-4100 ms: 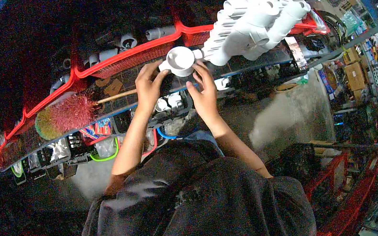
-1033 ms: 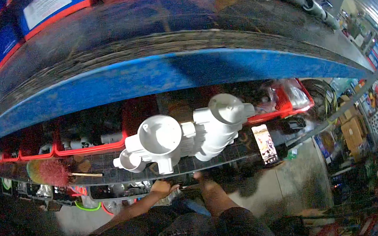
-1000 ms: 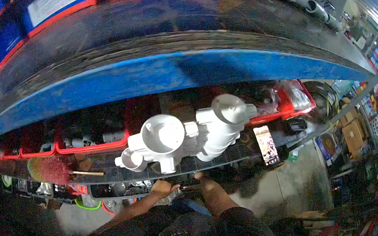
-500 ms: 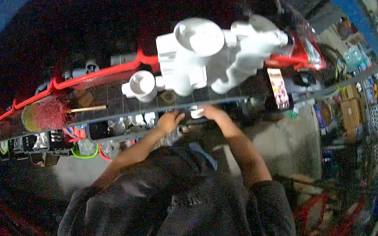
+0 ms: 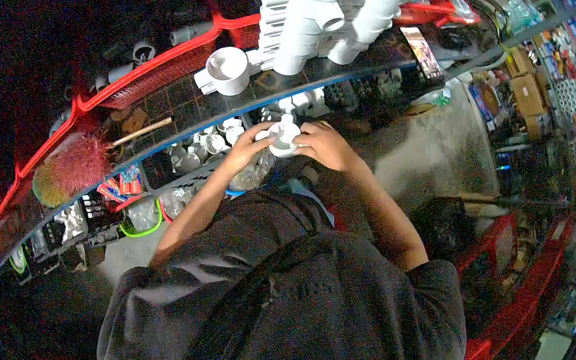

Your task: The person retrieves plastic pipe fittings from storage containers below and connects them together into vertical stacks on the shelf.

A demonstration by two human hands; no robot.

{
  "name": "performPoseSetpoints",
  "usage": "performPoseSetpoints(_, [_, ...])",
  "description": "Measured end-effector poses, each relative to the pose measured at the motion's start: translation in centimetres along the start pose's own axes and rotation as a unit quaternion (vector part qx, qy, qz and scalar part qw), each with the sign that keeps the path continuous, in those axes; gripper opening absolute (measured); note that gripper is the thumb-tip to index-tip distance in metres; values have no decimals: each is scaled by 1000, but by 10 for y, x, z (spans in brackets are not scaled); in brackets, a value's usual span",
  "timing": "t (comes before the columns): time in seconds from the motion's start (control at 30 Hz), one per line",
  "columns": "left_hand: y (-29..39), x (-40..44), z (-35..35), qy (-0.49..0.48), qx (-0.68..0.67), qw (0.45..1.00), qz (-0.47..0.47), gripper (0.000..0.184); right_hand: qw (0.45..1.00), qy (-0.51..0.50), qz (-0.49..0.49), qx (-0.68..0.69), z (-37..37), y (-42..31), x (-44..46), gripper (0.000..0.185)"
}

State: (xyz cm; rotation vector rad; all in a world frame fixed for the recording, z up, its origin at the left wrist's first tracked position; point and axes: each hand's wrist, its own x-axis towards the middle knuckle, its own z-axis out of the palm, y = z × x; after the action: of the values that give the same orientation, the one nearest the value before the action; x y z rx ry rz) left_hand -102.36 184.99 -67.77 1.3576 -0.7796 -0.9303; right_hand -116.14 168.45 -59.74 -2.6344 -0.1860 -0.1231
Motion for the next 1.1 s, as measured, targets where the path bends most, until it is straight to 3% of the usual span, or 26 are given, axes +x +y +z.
performPoseSetpoints(0.13, [35,-37,-12,12,-130,991,43,38,996,56,38,59,1,-35,0,21])
performPoseSetpoints(0.23, [40,-60,-20,34,-133,989,46,36,987,85,89,101,2,-56,3,25])
performPoseSetpoints(0.3, [44,-71,-24,52,-156,985,51,38,981,108,111,113,2,-75,4,27])
performPoseSetpoints(0.33, [53,-74,-22,70,-166,979,96,46,966,149,149,149,0,-87,6,28])
performPoseSetpoints(0.4, [74,-81,-11,150,-223,960,76,53,937,256,181,153,12,-101,9,29])
performPoseSetpoints(0.43, [74,-84,-9,155,-225,960,64,56,938,255,180,153,17,-109,13,29])
performPoseSetpoints(0.5, [103,-96,7,158,-306,938,-31,59,908,362,191,88,26,-126,20,28])
performPoseSetpoints(0.6, [108,-97,10,204,-310,927,49,65,909,356,179,120,43,-136,28,31])
performPoseSetpoints(0.73, [118,-97,-4,240,-300,922,35,39,937,311,61,145,33,-142,29,35])
performPoseSetpoints(0.8, [118,-98,-12,224,-287,931,36,38,933,311,42,177,29,-135,27,35])
performPoseSetpoints(0.87, [122,-97,-13,218,-273,936,38,32,873,353,90,325,20,-140,34,42])
performPoseSetpoints(0.97, [117,-92,-25,194,-281,940,13,27,889,298,108,330,5,-133,36,47])
performPoseSetpoints(1.03, [116,-88,-31,197,-263,944,21,26,870,297,110,378,3,-134,37,41])
performPoseSetpoints(1.1, [111,-82,-42,135,-229,964,25,28,907,266,97,312,2,-135,36,31])
